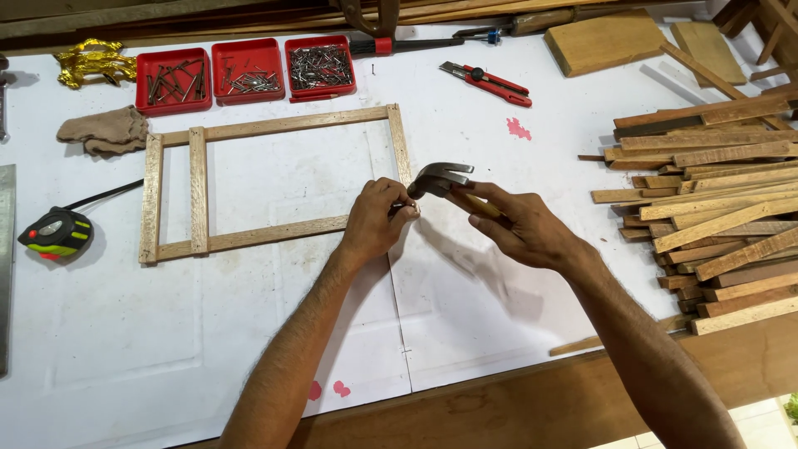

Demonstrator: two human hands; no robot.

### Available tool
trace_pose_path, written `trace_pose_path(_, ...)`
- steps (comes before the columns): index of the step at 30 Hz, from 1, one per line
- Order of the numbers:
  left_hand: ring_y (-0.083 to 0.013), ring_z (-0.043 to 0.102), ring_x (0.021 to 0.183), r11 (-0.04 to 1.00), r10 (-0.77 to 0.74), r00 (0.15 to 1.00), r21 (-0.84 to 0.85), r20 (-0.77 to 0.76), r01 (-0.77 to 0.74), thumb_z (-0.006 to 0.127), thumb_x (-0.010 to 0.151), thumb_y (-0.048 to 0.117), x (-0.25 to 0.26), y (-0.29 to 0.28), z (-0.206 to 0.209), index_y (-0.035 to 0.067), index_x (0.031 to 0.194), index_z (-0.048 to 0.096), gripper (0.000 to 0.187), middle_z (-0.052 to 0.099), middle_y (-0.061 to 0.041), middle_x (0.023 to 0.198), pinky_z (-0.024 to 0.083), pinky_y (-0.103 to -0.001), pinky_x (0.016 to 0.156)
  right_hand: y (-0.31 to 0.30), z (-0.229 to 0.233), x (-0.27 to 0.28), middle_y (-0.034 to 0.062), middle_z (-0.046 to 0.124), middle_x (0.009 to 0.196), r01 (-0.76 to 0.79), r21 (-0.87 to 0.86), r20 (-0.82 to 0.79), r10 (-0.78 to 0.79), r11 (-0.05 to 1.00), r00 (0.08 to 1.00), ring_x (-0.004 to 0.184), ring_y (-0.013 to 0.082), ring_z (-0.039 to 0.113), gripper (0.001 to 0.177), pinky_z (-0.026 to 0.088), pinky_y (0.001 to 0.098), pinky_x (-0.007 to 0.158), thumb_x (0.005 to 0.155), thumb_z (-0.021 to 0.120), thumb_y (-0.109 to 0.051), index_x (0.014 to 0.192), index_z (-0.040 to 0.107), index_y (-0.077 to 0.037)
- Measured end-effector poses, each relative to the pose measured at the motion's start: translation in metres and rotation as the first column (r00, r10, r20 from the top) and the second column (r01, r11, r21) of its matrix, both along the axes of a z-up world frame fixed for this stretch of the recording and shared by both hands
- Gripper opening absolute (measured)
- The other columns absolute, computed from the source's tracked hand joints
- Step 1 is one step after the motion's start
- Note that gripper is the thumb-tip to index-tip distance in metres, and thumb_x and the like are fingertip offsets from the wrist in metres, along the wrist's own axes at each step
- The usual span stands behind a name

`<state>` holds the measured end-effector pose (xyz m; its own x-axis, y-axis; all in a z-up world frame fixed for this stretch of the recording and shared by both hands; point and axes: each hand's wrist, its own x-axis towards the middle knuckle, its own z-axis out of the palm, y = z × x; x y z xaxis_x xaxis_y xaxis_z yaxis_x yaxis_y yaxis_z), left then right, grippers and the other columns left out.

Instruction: The recorder is assembling a small wooden frame by measuring, positioning, and nailing wooden slats together.

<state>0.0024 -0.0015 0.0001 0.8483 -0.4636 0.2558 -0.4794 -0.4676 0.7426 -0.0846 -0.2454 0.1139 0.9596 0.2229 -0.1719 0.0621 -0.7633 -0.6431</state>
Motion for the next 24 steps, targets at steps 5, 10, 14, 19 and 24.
trace_pose_path(5,-0.0242,0.061,0.100,1.000,-0.007,1.000,-0.022,-0.010,0.006,0.078,0.089,0.017,-0.001,0.002,0.005,0.006,0.094,0.073,0.013,0.066,-0.006,0.102,0.053,-0.040,0.088,-0.010,-0.027,0.007,0.0143,0.078,0.101,-0.109,-0.031,0.074,0.111,0.994,0.991,0.088,0.0278,0.077,0.046,0.062,0.0487,0.082,0.101,0.058,-0.027,0.144,0.048,-0.019)
trace_pose_path(10,-0.0218,0.062,0.102,0.999,-0.035,0.997,-0.038,-0.069,0.032,0.079,0.087,0.016,0.001,0.002,0.003,0.007,0.095,0.071,0.014,0.064,-0.006,0.103,0.057,-0.036,0.088,-0.011,-0.016,0.006,0.0137,0.077,0.106,-0.087,-0.013,0.096,0.088,0.996,0.991,0.091,0.0275,0.076,0.050,0.061,0.0487,0.082,0.099,0.059,-0.027,0.147,0.046,-0.019)
trace_pose_path(14,-0.0205,0.063,0.101,0.997,-0.027,0.999,-0.070,-0.036,0.025,0.082,0.085,0.016,-0.003,0.002,0.002,0.008,0.093,0.072,0.015,0.065,-0.004,0.104,0.059,-0.033,0.085,-0.001,0.012,0.000,0.0142,0.079,0.090,0.037,-0.060,0.027,-0.035,0.998,0.999,0.078,0.0261,0.077,0.051,0.062,0.0475,0.077,0.098,0.060,-0.030,0.147,0.048,-0.023)
trace_pose_path(19,-0.0211,0.063,0.100,0.998,0.001,0.999,-0.068,0.035,0.001,0.084,0.083,0.015,-0.005,0.002,0.002,0.008,0.089,0.075,0.013,0.071,-0.003,0.103,0.056,-0.035,0.087,0.000,0.005,-0.003,0.0136,0.080,0.094,0.015,-0.042,0.076,-0.011,0.999,0.997,0.077,0.0259,0.078,0.049,0.063,0.0467,0.076,0.099,0.060,-0.031,0.146,0.049,-0.021)
trace_pose_path(24,-0.0199,0.063,0.101,0.998,0.023,0.999,-0.063,-0.043,-0.026,0.085,0.083,0.016,-0.006,0.000,0.004,0.008,0.090,0.076,0.014,0.070,-0.003,0.104,0.056,-0.034,0.089,-0.015,-0.034,0.000,0.0166,0.078,0.110,-0.137,0.018,0.118,0.134,0.990,0.984,0.095,0.0286,0.077,0.047,0.061,0.0486,0.082,0.103,0.057,-0.025,0.148,0.046,-0.017)
